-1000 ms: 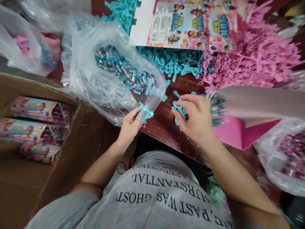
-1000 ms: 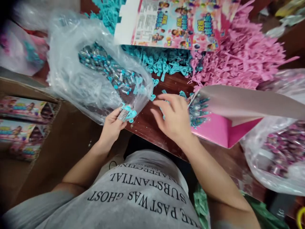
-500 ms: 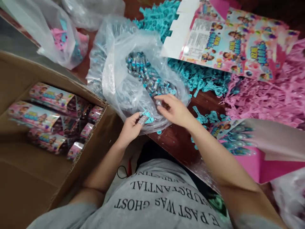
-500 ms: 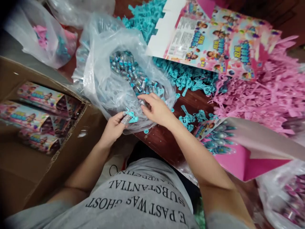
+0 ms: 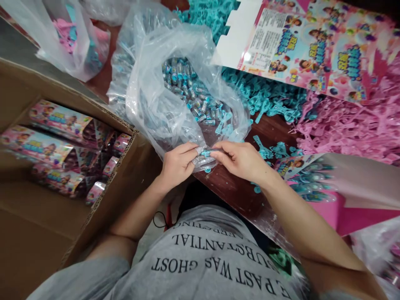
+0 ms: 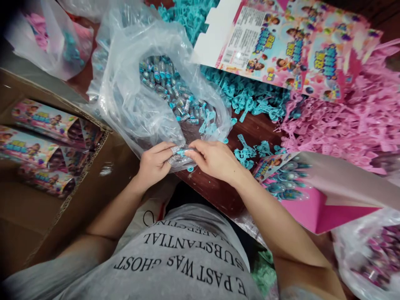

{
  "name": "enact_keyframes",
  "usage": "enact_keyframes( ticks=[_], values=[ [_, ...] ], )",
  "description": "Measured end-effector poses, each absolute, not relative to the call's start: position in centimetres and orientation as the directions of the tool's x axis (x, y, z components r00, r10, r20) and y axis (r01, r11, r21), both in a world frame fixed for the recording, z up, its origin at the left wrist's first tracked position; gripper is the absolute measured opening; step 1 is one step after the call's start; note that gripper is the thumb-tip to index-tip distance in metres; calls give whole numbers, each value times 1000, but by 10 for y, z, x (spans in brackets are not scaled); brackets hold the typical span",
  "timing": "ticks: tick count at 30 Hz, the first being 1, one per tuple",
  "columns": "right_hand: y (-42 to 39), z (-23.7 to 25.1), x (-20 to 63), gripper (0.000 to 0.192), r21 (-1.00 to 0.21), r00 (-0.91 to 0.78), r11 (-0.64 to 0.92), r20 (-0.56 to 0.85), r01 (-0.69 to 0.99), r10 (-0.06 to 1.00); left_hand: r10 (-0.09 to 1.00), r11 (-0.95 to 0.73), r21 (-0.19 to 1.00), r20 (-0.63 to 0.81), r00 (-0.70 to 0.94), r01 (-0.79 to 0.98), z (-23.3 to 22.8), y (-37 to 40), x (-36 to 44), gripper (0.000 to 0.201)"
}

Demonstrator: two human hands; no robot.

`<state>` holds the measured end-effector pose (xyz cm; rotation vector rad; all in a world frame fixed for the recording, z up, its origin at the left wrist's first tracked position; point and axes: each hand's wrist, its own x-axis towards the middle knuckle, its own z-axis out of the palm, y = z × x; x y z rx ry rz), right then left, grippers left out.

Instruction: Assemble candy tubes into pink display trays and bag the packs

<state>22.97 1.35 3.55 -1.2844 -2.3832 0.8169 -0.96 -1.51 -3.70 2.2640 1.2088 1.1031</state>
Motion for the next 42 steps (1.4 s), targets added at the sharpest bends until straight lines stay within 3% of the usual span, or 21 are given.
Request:
enact_keyframes(
  ticks=[3,6,9,12,15,19,22,27,29,32,34,36,39,42],
  values=[
    [9,35,230,41,-673,-497,308,-103,672,861,763,-639,520,524,380,566,-40,-17,-9,34],
    [4,30,228,40,-716,-491,267,-121,645,863,786,-618,604,490,376,504,-39,-16,-11,32],
    [1,23,224,39,-617,-484,325,-104,716,869,812,-583,652,441,383,485,-39,-15,-12,28],
    [2,21,221,47,-529,-430,282,-179,801,885,806,-591,590,454,380,550,-44,-16,-12,29],
    [6,24,223,64,-628,-383,120,-302,769,873,812,-582,590,463,356,559,-47,-16,-12,29],
    [11,27,228,61,-794,-408,124,-166,596,898,826,-564,650,449,341,509,-48,-11,-15,27],
    [13,26,224,46,-800,-410,154,-123,580,904,835,-550,657,449,318,516,-50,-10,-17,27],
    [23,21,216,76,-786,-379,0,-298,619,876,883,-470,743,399,247,477,-49,-12,-19,21],
    [36,14,212,68,-741,-289,27,-228,671,930,918,-397,816,349,188,421,-46,-12,-20,17],
    [65,-3,201,36,-501,-214,181,-9,846,977,967,-252,922,234,95,295,-43,-12,-18,23],
    [85,-15,191,36,-347,-251,234,-7,908,968,990,-128,975,115,80,183,-41,-11,-15,28],
    [96,-22,184,36,-290,-271,244,-55,925,961,995,-26,996,17,103,88,-38,-11,-11,29],
    [86,-21,189,34,-356,-241,211,-40,910,970,992,39,999,-41,116,20,-30,-12,-4,41],
    [43,-11,212,43,-606,-263,251,71,755,962,986,109,992,-101,134,-57,-22,-14,3,41]
  ],
)
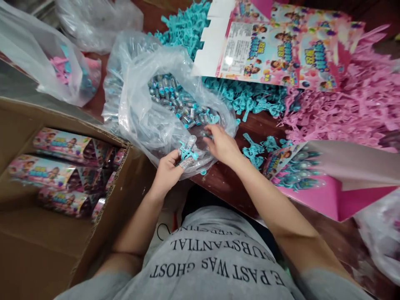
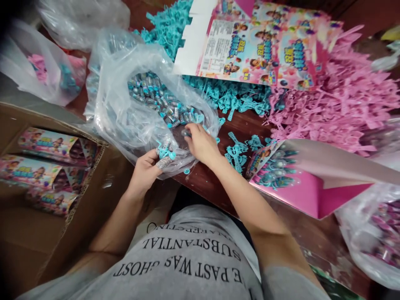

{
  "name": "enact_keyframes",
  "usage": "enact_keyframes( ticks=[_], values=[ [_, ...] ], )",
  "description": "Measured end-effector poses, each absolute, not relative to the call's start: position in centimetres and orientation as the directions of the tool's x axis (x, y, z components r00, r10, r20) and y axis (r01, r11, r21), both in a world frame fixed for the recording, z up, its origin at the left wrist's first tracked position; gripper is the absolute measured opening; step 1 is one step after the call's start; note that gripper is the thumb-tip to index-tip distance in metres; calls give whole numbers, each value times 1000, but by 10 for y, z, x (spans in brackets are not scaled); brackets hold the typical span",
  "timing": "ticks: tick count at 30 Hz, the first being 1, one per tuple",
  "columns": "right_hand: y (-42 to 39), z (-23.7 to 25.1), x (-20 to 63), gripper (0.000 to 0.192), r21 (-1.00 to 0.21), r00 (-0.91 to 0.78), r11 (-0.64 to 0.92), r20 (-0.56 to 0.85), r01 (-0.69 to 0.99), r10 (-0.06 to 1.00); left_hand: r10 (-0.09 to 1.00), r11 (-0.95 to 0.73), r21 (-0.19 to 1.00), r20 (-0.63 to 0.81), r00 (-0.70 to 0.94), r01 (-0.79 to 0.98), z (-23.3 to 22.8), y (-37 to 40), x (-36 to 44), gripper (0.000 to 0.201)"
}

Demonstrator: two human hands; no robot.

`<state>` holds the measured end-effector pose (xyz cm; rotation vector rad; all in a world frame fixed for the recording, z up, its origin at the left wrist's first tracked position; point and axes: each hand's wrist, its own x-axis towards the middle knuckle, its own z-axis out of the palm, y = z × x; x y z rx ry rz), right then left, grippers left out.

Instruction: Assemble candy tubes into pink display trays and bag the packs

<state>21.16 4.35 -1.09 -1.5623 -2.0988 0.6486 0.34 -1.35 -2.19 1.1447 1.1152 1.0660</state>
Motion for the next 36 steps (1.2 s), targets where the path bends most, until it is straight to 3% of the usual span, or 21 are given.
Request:
enact_keyframes(
  ticks=[3,6,8,11,14,19,22,26,28,33,36],
  values=[
    [-11,0,236,45,-807,-268,322,211,496,940,956,218,963,-178,234,-158,-18,-17,16,42],
    [-54,6,250,31,-913,-127,259,230,315,965,913,289,942,-218,344,-171,-15,-21,33,46],
    [-72,11,259,27,-939,-59,222,214,262,975,889,289,949,-216,404,-129,-11,-24,45,45],
    [-89,21,275,25,-917,-64,232,223,324,973,860,233,969,-166,482,-83,-1,-30,60,42],
    [-106,32,295,23,-847,-93,291,279,444,956,850,105,994,-80,521,-17,11,-35,71,35],
    [-136,38,320,21,-690,-110,409,435,597,894,778,-264,947,98,621,181,31,-39,86,23],
    [-152,41,332,23,-713,-84,367,399,598,913,657,-530,827,260,708,187,45,-43,100,17],
    [-174,42,353,32,-803,-50,270,288,531,956,435,-815,554,392,811,169,64,-51,126,15],
    [-186,42,365,33,-823,-8,237,271,516,962,385,-845,510,375,844,159,70,-53,141,13],
    [-208,44,395,43,-872,123,196,277,448,953,368,-798,594,350,861,100,71,-55,178,17],
    [-213,48,411,27,-918,133,116,179,380,975,324,-830,552,359,875,80,70,-57,195,18]
  ],
)
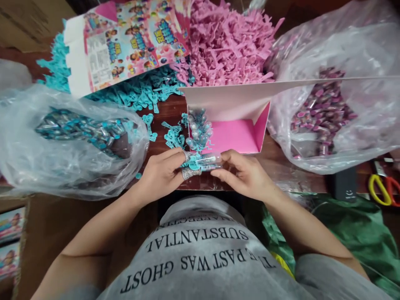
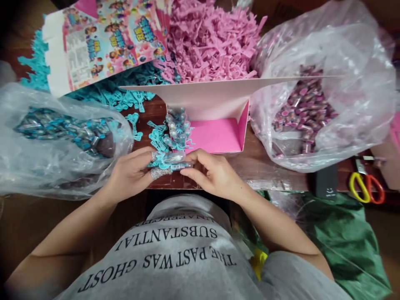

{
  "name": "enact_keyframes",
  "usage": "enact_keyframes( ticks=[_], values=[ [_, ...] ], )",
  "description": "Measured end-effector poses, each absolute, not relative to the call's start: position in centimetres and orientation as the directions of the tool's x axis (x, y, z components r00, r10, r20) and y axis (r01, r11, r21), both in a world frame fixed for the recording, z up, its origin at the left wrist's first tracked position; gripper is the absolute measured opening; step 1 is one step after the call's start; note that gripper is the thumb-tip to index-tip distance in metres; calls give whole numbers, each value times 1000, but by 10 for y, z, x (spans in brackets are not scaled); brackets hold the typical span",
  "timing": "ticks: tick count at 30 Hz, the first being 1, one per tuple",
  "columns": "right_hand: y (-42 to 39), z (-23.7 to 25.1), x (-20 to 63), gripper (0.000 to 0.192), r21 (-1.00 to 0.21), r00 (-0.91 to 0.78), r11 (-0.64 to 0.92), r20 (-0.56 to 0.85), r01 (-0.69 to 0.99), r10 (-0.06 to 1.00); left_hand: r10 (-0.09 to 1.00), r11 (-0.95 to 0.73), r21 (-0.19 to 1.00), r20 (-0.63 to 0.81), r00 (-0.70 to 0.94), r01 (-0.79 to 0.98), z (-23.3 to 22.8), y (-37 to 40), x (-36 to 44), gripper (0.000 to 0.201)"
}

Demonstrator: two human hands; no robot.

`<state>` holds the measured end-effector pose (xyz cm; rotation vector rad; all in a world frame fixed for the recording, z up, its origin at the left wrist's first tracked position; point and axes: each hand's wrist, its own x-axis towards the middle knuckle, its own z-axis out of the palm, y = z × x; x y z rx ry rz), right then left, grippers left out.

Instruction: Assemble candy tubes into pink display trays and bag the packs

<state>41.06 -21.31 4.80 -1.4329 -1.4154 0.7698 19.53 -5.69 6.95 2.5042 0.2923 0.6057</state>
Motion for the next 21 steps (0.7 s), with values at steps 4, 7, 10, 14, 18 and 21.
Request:
enact_keyframes(
  ticks=[4,7,10,14,18,21],
  values=[
    [-215,55,433,55,-972,88,9,31,235,996,290,-860,509,407,866,48,72,-60,218,17],
    [-214,65,450,47,-953,136,73,117,295,984,398,-815,566,390,830,124,75,-60,237,21],
    [-211,71,465,40,-893,185,86,184,441,965,492,-766,608,348,798,207,75,-58,254,24],
    [-204,70,479,39,-874,138,57,140,483,980,470,-777,595,334,817,204,75,-57,271,27],
    [-188,73,493,54,-907,167,133,215,400,962,421,-796,576,308,853,186,86,-48,288,24],
    [-172,82,520,37,-874,241,104,242,474,940,414,-820,534,306,857,205,97,-25,297,33]
  ],
)
